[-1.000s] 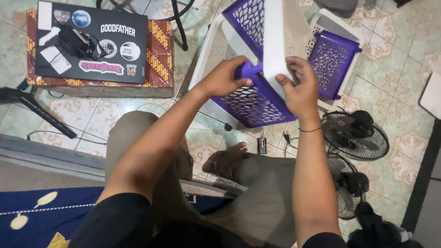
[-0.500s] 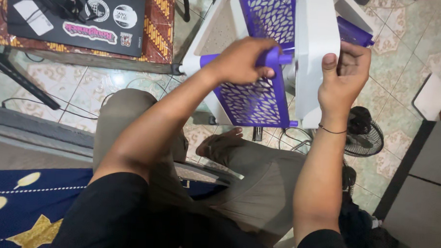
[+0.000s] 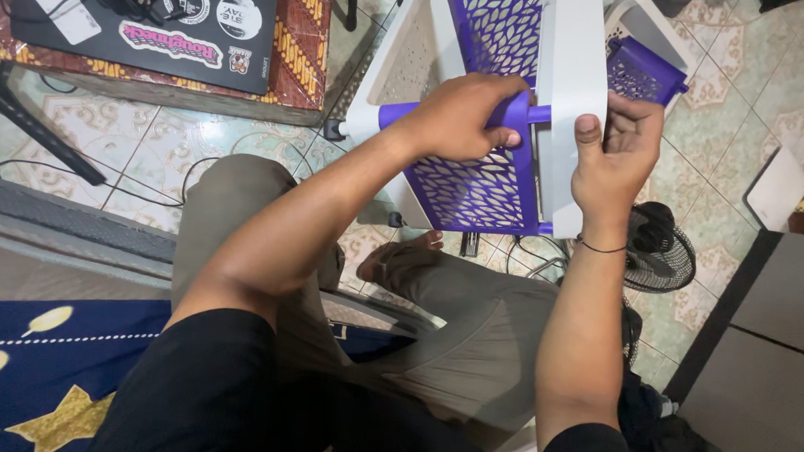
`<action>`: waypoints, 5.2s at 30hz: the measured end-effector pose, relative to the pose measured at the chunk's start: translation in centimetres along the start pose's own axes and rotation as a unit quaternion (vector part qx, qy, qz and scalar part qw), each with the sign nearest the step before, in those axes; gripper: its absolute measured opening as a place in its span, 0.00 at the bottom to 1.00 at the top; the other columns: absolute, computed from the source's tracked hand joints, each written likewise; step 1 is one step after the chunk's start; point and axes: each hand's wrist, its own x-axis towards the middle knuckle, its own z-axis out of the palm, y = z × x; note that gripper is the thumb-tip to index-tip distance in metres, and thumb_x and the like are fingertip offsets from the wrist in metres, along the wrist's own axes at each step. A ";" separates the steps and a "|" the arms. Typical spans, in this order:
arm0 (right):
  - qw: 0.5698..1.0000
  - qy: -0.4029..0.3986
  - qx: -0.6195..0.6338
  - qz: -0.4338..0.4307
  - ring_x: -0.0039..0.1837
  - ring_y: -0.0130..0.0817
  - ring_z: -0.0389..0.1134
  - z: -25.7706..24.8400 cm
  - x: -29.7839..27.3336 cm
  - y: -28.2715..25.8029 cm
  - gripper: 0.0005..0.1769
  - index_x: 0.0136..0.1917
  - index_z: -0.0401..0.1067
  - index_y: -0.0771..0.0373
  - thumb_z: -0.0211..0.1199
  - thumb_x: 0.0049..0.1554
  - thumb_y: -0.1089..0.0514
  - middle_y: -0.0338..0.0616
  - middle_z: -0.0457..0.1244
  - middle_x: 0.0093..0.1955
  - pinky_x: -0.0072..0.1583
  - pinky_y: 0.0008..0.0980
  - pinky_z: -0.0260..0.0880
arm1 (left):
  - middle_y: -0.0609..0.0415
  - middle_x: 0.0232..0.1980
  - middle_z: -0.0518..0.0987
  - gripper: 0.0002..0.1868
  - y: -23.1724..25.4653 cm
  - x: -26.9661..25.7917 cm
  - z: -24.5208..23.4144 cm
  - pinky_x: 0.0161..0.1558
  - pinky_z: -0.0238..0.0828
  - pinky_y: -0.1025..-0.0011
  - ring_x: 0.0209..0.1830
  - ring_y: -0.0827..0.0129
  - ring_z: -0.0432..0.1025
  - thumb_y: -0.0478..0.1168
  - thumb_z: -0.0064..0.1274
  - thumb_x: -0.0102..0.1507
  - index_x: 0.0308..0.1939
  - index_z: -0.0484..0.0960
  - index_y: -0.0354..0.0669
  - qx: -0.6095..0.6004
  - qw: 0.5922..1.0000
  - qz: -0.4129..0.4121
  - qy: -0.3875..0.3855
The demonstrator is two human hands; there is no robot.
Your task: The person assembles a plastic storage basket by snapping together purple side panels and a white base. The person repeatedly attaches and detaches the side panels to fit them into the base, handling the components by hand.
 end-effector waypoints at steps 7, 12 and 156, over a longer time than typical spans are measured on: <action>1.000 -0.005 -0.012 0.019 0.67 0.37 0.69 1.0 -0.1 -0.3 0.29 0.64 0.57 0.69 0.72 0.66 0.51 0.55 0.65 0.63 0.69 0.32 0.70 | 0.42 0.50 0.82 0.27 0.2 -0.2 0.0 0.53 0.69 0.51 0.54 0.42 0.74 0.44 0.68 0.58 0.57 0.75 0.40 -0.025 1.000 -0.005 0.002; 0.999 -0.035 -0.020 0.000 0.68 0.37 0.68 2.0 -0.2 0.0 0.26 0.64 0.57 0.69 0.70 0.69 0.54 0.57 0.65 0.66 0.72 0.32 0.69 | 0.39 0.48 0.81 0.28 0.3 -0.1 -0.2 0.52 0.69 0.50 0.53 0.40 0.74 0.43 0.69 0.58 0.55 0.72 0.37 -0.044 0.999 -0.008 0.002; 0.835 -0.114 -0.279 0.460 0.41 0.42 0.76 -3.3 -2.9 15.2 0.25 0.66 0.74 0.68 0.58 0.70 0.44 0.61 0.74 0.48 0.42 0.35 0.75 | 0.38 0.45 0.84 0.15 -14.0 -4.1 -3.2 0.49 0.73 0.54 0.49 0.45 0.78 0.39 0.54 0.58 0.48 0.80 0.40 0.236 0.885 -0.380 0.129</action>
